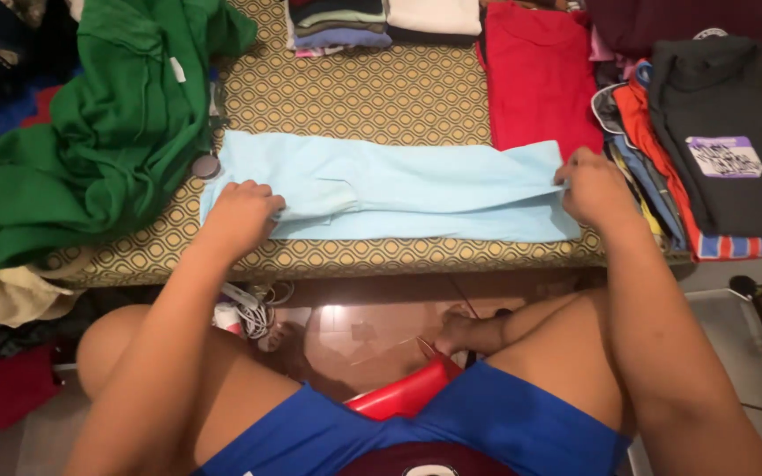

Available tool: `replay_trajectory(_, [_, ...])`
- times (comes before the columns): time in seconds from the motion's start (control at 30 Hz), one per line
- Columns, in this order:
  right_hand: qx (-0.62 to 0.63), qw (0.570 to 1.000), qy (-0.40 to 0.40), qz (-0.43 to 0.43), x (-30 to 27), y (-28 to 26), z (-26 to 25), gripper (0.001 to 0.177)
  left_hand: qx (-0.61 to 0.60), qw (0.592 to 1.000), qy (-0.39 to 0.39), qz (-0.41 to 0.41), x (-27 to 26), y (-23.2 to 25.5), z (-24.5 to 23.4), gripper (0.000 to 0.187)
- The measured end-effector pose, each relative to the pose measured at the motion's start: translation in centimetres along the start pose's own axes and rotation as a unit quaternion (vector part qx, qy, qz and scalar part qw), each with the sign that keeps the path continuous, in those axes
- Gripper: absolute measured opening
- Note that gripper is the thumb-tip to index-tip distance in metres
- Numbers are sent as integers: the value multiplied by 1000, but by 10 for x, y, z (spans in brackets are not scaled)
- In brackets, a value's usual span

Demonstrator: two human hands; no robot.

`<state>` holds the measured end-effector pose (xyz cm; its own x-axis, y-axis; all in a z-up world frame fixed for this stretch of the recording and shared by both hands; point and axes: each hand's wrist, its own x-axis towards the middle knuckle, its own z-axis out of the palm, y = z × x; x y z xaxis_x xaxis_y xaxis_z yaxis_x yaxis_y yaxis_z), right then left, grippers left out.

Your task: Fold various items of clothing including jerseys and t-shirts on a flat surface.

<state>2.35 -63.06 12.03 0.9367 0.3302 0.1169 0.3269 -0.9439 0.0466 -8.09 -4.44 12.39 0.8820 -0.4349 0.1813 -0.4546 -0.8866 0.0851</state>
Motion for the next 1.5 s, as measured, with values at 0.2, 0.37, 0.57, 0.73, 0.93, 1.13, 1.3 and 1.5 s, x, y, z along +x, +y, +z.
replay_trajectory(0.2, [99,987,-125,-23,-12,22,10,31,-58,997,-56,-13,12,-7,-26,26])
replay_trajectory(0.37, [255,942,70,207,37,46,81,48,-275,915,-22,-294,31,-66,23,43])
replay_trajectory(0.57, [147,960,109,213,67,36,115,31,-156,891,85,-419,72,-102,110,67])
replay_trajectory(0.73, [162,932,197,257,68,24,93,25,-100,936,-3,-336,89,-71,82,69])
replay_trajectory(0.93, [41,950,131,280,64,24,100,27,-62,943,-16,-327,90,-106,138,68])
replay_trajectory(1.13, [57,970,237,2,74,-62,54,36,-133,968,34,-210,49,-97,84,45])
replay_trajectory(1.3, [317,911,98,-245,35,-246,25,48,-231,958,-90,-141,-3,-66,15,44])
replay_trajectory(1.5, [278,903,60,-321,22,-368,8,46,-159,977,-90,-110,-51,-39,15,58])
